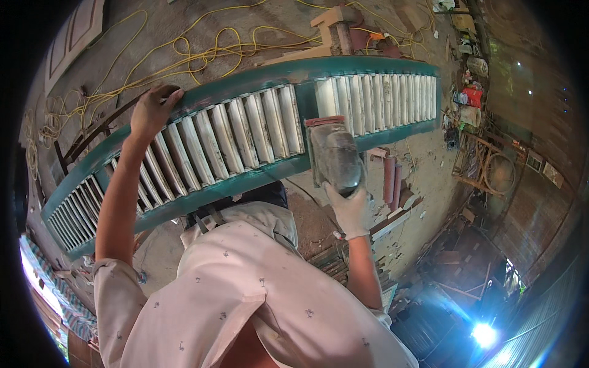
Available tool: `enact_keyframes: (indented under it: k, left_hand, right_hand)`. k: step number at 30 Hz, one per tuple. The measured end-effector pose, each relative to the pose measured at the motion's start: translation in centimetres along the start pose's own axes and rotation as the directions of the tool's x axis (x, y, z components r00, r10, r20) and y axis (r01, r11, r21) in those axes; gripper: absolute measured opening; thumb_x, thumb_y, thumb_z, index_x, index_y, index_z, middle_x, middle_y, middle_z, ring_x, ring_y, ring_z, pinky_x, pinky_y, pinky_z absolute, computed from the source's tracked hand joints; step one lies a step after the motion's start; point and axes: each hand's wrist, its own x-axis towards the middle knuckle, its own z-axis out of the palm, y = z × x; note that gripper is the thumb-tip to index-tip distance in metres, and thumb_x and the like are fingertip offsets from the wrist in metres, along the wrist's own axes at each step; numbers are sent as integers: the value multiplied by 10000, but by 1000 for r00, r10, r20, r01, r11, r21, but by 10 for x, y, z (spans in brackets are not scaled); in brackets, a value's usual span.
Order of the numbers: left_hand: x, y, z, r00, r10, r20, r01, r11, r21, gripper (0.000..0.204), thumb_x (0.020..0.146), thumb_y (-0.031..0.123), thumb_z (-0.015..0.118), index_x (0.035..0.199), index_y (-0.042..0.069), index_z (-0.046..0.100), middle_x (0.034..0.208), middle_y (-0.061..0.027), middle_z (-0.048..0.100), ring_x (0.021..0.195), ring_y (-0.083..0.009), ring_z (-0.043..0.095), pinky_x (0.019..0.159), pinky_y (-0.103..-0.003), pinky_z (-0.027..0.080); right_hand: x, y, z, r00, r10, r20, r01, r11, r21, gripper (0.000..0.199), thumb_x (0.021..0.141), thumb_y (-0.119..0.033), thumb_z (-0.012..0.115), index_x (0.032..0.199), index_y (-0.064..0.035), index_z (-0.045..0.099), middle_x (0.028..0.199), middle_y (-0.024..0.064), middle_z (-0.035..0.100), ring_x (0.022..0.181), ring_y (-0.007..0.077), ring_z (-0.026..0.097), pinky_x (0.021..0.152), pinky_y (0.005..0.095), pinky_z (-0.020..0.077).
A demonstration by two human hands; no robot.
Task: The person uses an electric sander to smooth the surface of a long green wooden slatted panel. They move the sander back and forth along the slats, repositioning the panel as needed to reach different sections.
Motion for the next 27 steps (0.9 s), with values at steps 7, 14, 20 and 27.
enact_keyframes:
  k: [7, 14, 20, 27]
  left_hand:
    - [-11, -2, 39, 958, 135, -255, -87, 977, 193, 475, 1090, 527, 575, 1107, 124, 826, 1086, -84, 769, 1033, -348, 723, 918, -486, 491]
    - [-2, -15, 41, 967, 120, -226, -84, 983, 161, 569, 1088, 583, 559, 1126, 79, 820, 1175, -137, 778, 1092, -392, 722, 1002, -513, 503]
    - [-4, -10, 36, 964, 124, -233, -79, 978, 192, 547, 1089, 542, 569, 1098, 51, 810, 1117, -184, 778, 1057, -432, 723, 948, -502, 537]
    - [-5, -14, 44, 924, 215, -315, -156, 967, 202, 454, 1105, 463, 569, 1042, 84, 811, 1028, -137, 770, 973, -384, 728, 862, -482, 526]
  right_hand:
    - [58, -44, 8, 983, -31, 179, 19, 997, 69, 575, 868, -310, 910, 1251, 76, 725, 1153, 211, 808, 1051, 301, 786, 932, 411, 594]
    - [138, -124, 23, 975, -123, 185, 124, 992, 10, 501, 912, -340, 876, 1180, 69, 765, 1094, 173, 809, 970, 244, 767, 904, 378, 587]
    - [80, -76, 8, 974, -25, 224, 9, 997, 73, 498, 890, -312, 910, 1175, 66, 757, 1120, 151, 804, 995, 219, 754, 905, 373, 584]
    - [47, -40, 12, 992, -2, 125, -4, 999, 44, 550, 878, -288, 915, 1275, 39, 719, 1254, 184, 784, 1169, 253, 744, 1029, 400, 564]
